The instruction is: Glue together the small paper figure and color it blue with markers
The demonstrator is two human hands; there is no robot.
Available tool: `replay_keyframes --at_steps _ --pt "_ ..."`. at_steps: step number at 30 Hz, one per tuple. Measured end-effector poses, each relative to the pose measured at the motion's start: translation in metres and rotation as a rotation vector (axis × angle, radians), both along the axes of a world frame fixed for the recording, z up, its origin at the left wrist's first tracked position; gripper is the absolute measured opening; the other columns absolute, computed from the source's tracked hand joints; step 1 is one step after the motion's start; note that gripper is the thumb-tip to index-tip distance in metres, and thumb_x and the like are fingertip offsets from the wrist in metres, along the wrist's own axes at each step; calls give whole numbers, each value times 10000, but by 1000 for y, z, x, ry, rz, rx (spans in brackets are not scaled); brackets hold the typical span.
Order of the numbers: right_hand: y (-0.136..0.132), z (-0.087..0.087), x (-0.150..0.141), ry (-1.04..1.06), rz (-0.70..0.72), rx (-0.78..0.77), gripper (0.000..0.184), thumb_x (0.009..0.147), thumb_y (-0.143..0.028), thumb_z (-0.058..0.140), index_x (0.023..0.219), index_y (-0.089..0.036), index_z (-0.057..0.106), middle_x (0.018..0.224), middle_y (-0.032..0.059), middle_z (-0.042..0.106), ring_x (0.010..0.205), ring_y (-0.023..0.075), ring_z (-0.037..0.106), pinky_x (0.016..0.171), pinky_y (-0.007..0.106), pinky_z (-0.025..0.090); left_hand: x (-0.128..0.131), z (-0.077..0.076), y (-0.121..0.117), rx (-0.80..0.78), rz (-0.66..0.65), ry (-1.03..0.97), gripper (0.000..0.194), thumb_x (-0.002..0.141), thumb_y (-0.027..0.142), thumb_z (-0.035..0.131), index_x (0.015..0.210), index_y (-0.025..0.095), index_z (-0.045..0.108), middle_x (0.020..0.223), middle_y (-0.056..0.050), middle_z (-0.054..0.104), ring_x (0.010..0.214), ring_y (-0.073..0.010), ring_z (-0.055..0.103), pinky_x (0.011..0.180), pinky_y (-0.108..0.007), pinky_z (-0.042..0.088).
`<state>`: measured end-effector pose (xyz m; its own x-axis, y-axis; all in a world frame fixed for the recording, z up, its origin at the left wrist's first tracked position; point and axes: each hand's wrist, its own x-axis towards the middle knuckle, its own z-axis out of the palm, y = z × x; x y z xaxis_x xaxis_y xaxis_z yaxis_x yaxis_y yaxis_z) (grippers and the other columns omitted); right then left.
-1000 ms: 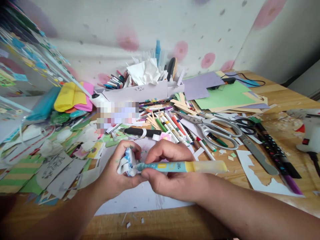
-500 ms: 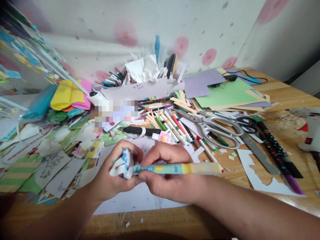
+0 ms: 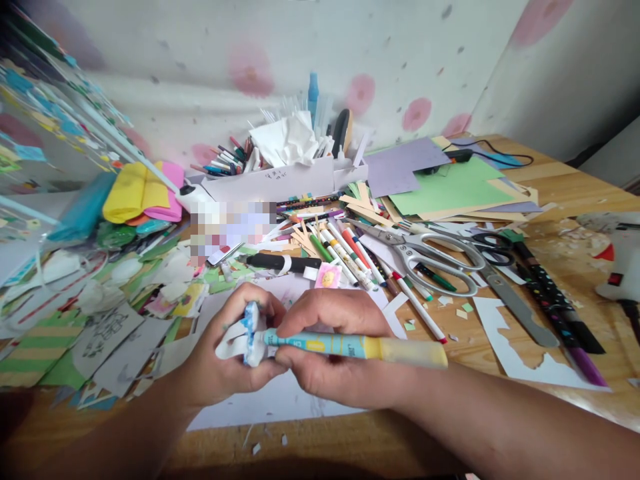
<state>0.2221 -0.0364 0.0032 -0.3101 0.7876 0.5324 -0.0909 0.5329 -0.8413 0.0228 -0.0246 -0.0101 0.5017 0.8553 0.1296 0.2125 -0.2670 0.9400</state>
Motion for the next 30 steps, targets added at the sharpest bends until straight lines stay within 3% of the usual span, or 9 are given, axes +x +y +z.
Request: replay_keyframes --at_steps 7,18,25,30 --pt "-1 3 3 -59 68 -1 109 779 -101 656 833 -182 608 754 50 707 657 156 684 569 250 552 5 6 0 18 41 -5 374 655 198 766 871 232 463 765 50 536 617 -99 479 556 -220 405" --pt "2 3 3 -32 38 73 123 780 -86 674 844 -182 632 746 54 703 667 170 698 584 273 556 1 6 1 -94 -30 -35 385 657 216 781 892 236 477 784 51 527 624 -91 458 549 -199 398" --pt "3 5 4 -45 53 122 176 750 -30 665 856 -169 645 749 63 692 633 154 680 570 260 550 1 6 1 -107 -4 -81 408 637 197 777 880 242 452 770 53 541 599 -93 461 541 -209 395" --pt "1 5 3 17 35 25 208 747 -22 666 883 -178 646 741 57 698 628 157 682 563 258 554 1 6 0 -89 1 -59 418 621 146 771 895 241 470 773 58 536 603 -84 458 540 -193 391"
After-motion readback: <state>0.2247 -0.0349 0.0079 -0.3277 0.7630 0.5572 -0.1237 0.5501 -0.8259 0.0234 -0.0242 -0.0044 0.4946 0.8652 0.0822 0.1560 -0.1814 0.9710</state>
